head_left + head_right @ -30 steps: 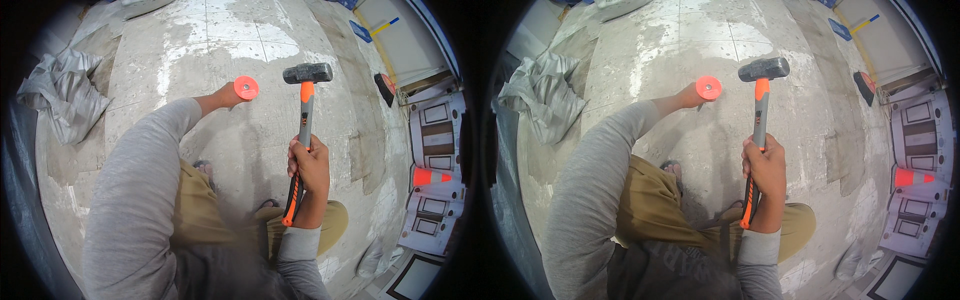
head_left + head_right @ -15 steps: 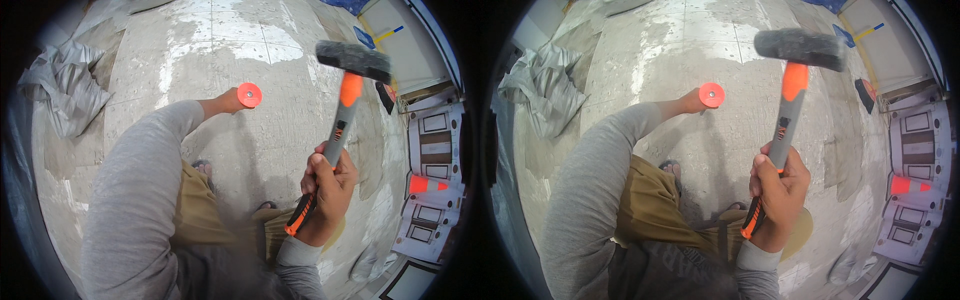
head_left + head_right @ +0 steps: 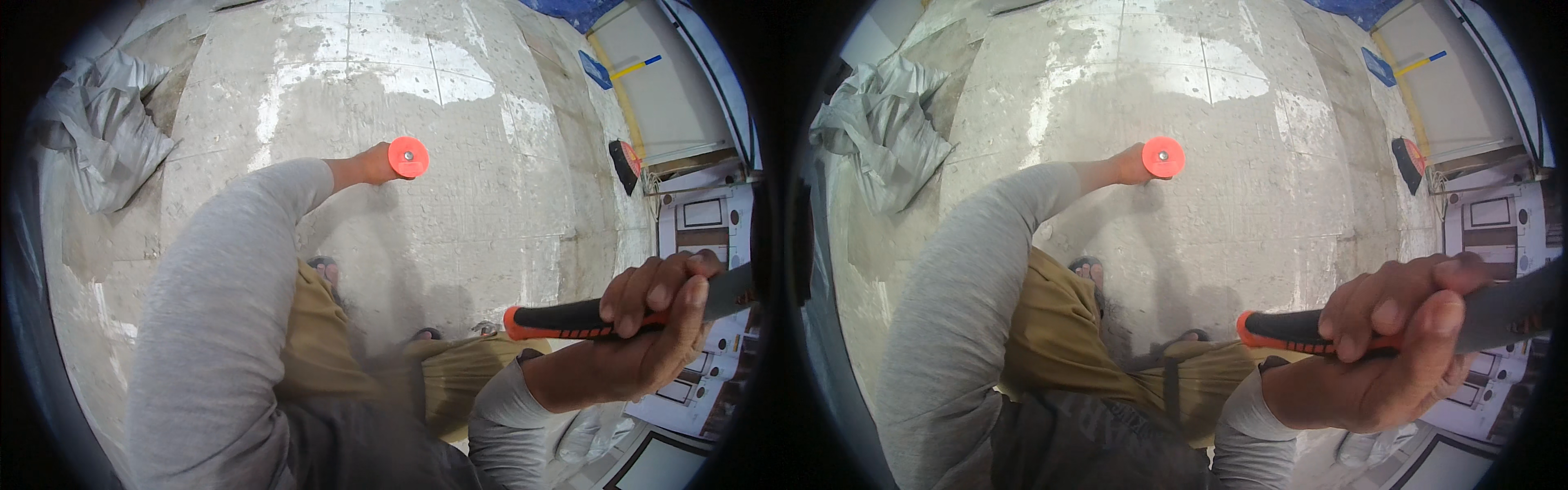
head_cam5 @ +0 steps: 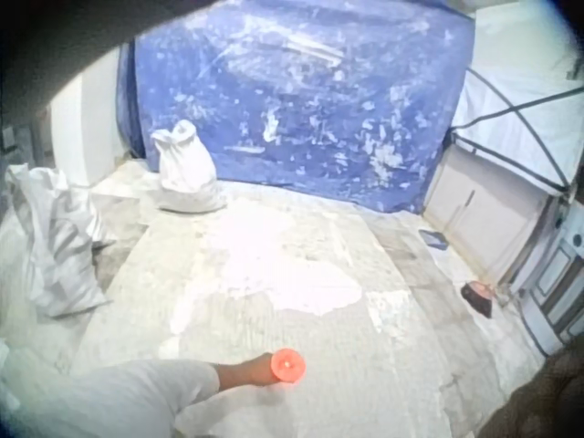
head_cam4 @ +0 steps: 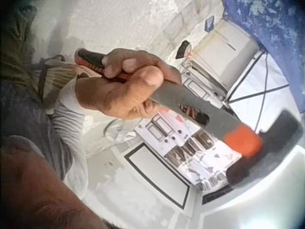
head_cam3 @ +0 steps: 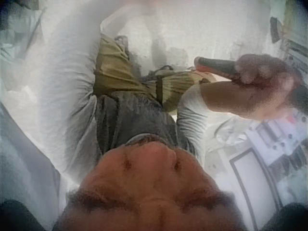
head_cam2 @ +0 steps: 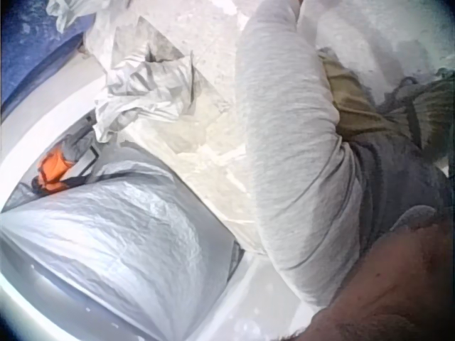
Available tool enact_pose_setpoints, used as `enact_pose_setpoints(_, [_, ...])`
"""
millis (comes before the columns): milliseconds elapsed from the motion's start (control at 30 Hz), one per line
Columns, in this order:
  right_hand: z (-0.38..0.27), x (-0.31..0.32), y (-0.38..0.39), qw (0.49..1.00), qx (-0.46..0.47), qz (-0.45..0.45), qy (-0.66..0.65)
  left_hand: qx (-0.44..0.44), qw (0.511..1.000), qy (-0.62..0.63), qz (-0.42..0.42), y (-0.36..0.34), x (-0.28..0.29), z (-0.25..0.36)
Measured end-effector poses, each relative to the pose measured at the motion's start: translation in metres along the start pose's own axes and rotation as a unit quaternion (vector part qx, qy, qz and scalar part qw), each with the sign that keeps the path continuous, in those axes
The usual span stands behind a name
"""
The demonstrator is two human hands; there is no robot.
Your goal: The person uses a hammer and a chisel to break or remove material from a concrete floor surface while sitting.
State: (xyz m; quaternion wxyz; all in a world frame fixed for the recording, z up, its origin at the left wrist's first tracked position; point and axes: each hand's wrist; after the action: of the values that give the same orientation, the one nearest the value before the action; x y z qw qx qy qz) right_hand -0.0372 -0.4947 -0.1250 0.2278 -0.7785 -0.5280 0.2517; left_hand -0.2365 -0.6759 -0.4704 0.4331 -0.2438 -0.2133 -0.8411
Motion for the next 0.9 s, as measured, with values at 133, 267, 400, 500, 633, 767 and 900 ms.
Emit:
enact_pose_setpoints(133, [0.022, -0.002, 0.0, 0.991, -0.075, 0.008, 0.111, -0.061, 0.997, -0.023, 0.04, -0.007, -0.008, -0.019])
enact_pose_setpoints(267, [0.138, 0.021, 0.077, 0.924, -0.171, -0.129, 0.317, -0.083, 0.996, -0.001, 0.039, -0.011, -0.01, -0.019])
enact_pose_setpoints(400, [0.193, 0.031, 0.128, 0.779, -0.521, -0.252, 0.242, -0.106, 0.993, 0.043, 0.036, -0.002, -0.018, 0.003])
enact_pose_setpoints(500, [0.171, 0.034, 0.112, 0.79, -0.55, -0.208, 0.172, -0.082, 0.996, 0.01, 0.026, -0.002, -0.018, -0.009])
enact_pose_setpoints(633, [0.133, 0.04, 0.08, 0.832, -0.509, -0.15, 0.159, -0.047, 0.998, -0.029, -0.011, -0.007, -0.001, 0.006])
enact_pose_setpoints(767, [0.091, 0.044, 0.054, 0.896, -0.423, -0.09, 0.105, -0.014, 0.999, -0.008, 0.028, -0.003, 0.002, 0.01])
enact_pose_setpoints(900, [0.074, 0.046, 0.055, 0.918, -0.393, -0.036, 0.03, 0.024, 0.997, 0.066, 0.034, -0.01, 0.001, 0.002])
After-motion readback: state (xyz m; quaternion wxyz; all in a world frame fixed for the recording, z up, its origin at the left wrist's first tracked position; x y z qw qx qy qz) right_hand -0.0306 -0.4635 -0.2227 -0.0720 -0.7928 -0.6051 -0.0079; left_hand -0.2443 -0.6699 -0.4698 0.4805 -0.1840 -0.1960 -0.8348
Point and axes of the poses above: each hand's wrist, its own y-axis away from the middle knuckle, its own x-axis out of the back of the hand, z = x × y, and after that the axes turned 1 degree about -y, right-handed
